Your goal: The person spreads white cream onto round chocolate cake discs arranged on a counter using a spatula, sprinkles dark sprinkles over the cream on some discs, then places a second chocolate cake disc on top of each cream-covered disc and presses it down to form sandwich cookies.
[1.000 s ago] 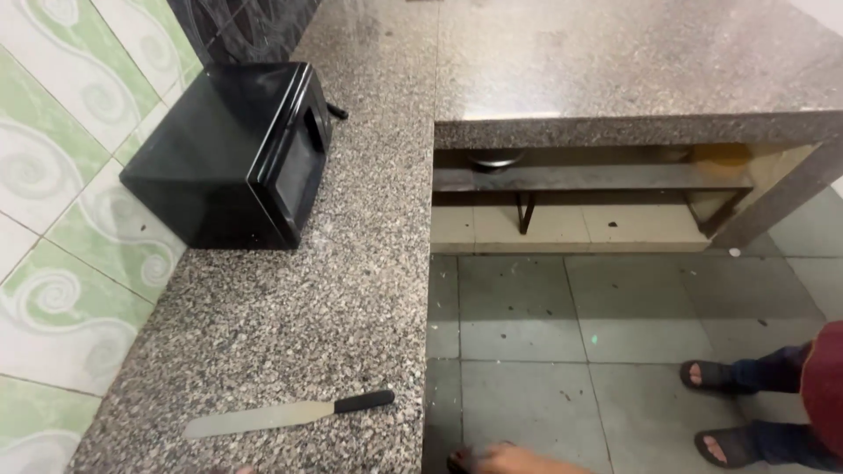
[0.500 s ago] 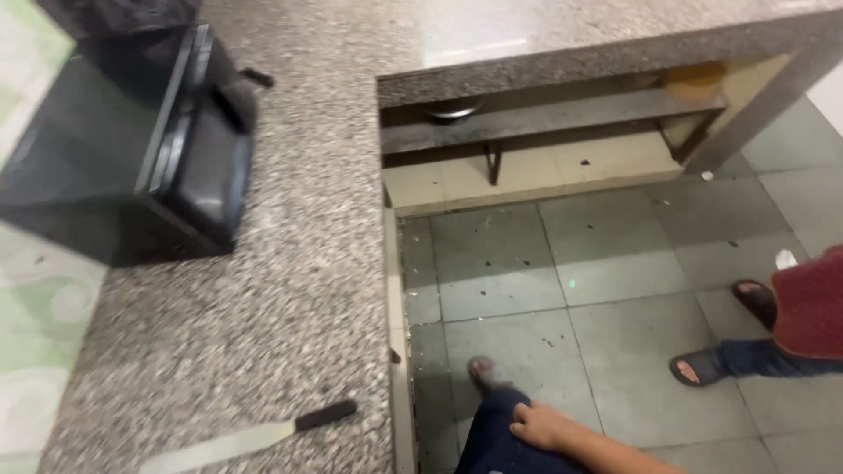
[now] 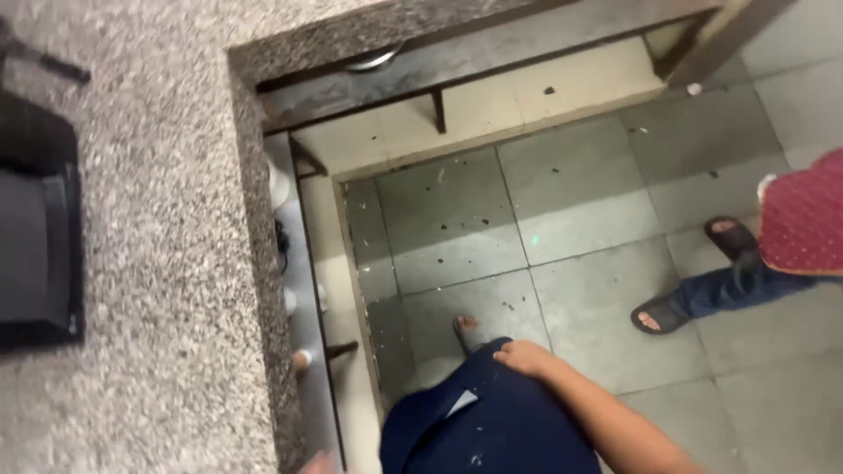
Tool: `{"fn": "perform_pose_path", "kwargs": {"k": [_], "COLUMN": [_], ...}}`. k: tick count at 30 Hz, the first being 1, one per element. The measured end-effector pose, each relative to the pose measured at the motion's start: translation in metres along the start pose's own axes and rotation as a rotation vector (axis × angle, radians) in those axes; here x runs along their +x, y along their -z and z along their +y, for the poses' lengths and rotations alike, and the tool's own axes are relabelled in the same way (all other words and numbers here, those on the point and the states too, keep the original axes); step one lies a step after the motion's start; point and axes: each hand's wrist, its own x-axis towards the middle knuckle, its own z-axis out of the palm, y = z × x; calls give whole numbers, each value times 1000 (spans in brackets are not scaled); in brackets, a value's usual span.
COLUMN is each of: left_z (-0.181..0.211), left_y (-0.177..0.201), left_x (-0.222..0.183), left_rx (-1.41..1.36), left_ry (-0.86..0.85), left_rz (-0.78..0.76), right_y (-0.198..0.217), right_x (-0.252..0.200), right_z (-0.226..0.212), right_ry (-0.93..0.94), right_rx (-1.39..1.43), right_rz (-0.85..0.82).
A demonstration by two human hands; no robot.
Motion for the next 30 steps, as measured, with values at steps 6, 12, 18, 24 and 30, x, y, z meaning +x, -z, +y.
{"fn": "perform_pose_path", "kwargs": {"k": [6, 12, 18, 24, 30], "left_z": [14, 141, 128, 117, 110], "left_y": [-119, -18, -15, -69, -145], "left_x": [80, 206, 306, 325, 332], "left_rx": [129, -76, 161, 341, 411], "left_ry": [372, 837, 974, 984, 1210], "left_rz": [-357, -427, -869, -842, -944], "right_y": [27, 20, 46, 76, 4], "right_x": [29, 55, 26, 47, 73], "right_z": [7, 0, -66, -67, 37], "right_ry": [-53, -111, -296, -509, -513], "right_rx": [-41, 128, 100, -116, -53], "right_rz": [-139, 87, 207, -360, -138]}}
